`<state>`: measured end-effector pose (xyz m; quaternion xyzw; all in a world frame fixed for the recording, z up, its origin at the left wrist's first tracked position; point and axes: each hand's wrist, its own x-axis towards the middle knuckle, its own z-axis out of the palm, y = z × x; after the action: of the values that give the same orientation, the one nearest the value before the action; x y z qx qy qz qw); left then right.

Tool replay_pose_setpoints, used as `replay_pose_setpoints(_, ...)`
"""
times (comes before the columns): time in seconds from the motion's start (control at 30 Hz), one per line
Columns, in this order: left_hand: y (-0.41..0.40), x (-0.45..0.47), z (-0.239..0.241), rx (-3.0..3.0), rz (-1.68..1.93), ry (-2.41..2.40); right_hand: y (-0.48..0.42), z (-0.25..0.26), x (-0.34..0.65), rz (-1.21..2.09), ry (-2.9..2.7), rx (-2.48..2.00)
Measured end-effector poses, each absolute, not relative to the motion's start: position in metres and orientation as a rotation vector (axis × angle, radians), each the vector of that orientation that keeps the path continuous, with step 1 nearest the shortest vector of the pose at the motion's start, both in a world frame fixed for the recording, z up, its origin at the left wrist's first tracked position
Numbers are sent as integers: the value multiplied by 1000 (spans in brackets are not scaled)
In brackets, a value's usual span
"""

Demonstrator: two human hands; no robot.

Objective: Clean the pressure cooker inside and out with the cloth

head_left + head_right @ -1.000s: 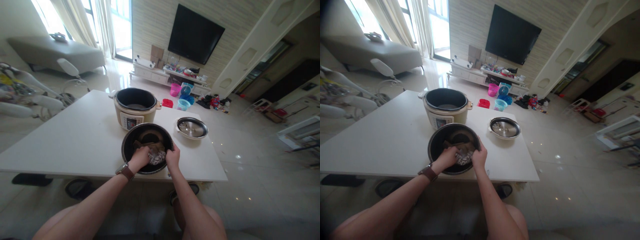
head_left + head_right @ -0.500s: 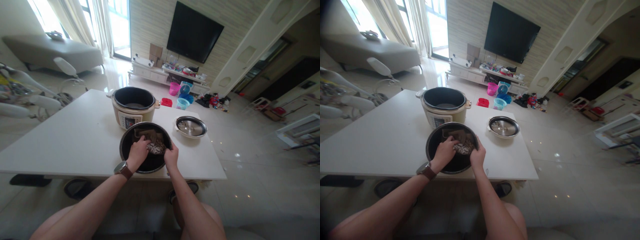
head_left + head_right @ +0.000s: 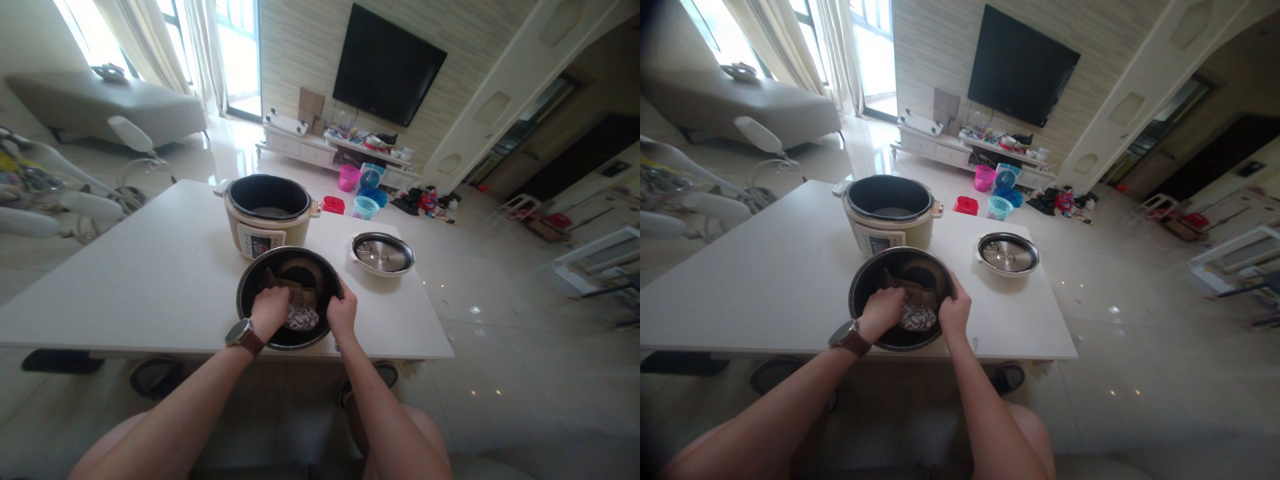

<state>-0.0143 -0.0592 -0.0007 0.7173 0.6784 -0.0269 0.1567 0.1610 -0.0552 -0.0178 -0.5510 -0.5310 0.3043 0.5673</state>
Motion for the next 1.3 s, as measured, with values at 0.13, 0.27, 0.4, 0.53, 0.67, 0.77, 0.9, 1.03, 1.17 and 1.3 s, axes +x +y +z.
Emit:
replay_pose_setpoints(0.13, -59, -17, -4, 2088, -81, 1840, -56, -17, 160, 731, -1274, -1264)
replay_pose_setpoints(0.27, -59, -5, -14, 1933, 110, 1659, -56, -17, 161, 739, -1284, -1255)
replay_pose_setpoints(0.4, -58, 4, -16, 1785, 199, 1550, -56, -18, 163, 730, -1290, -1259)
replay_pose_setpoints(0.53, -63, -5, -4, 1987, 20, 1721, -52, -15, 168, 736, -1294, -1258)
replay_pose_setpoints(0.67, -70, -12, 6, 2122, -146, 1830, -52, -4, 173, 738, -1392, -1220)
replay_pose_setpoints(0.77, -71, -10, 4, 2123, -204, 1788, -53, 1, 173, 727, -1482, -1184)
replay_pose_setpoints(0.9, -70, -10, 3, 2111, -217, 1784, -52, -5, 171, 760, -1437, -1232)
replay_pose_setpoints(1.03, -69, -13, 6, 2070, -176, 1790, -49, -20, 169, 799, -1393, -1232)
replay_pose_setpoints(1.17, -67, -14, 4, 2034, -133, 1771, -49, -26, 167, 800, -1396, -1208)
replay_pose_setpoints(1.3, -65, -12, -3, 2038, -137, 1748, -53, -23, 163, 793, -1418, -1211)
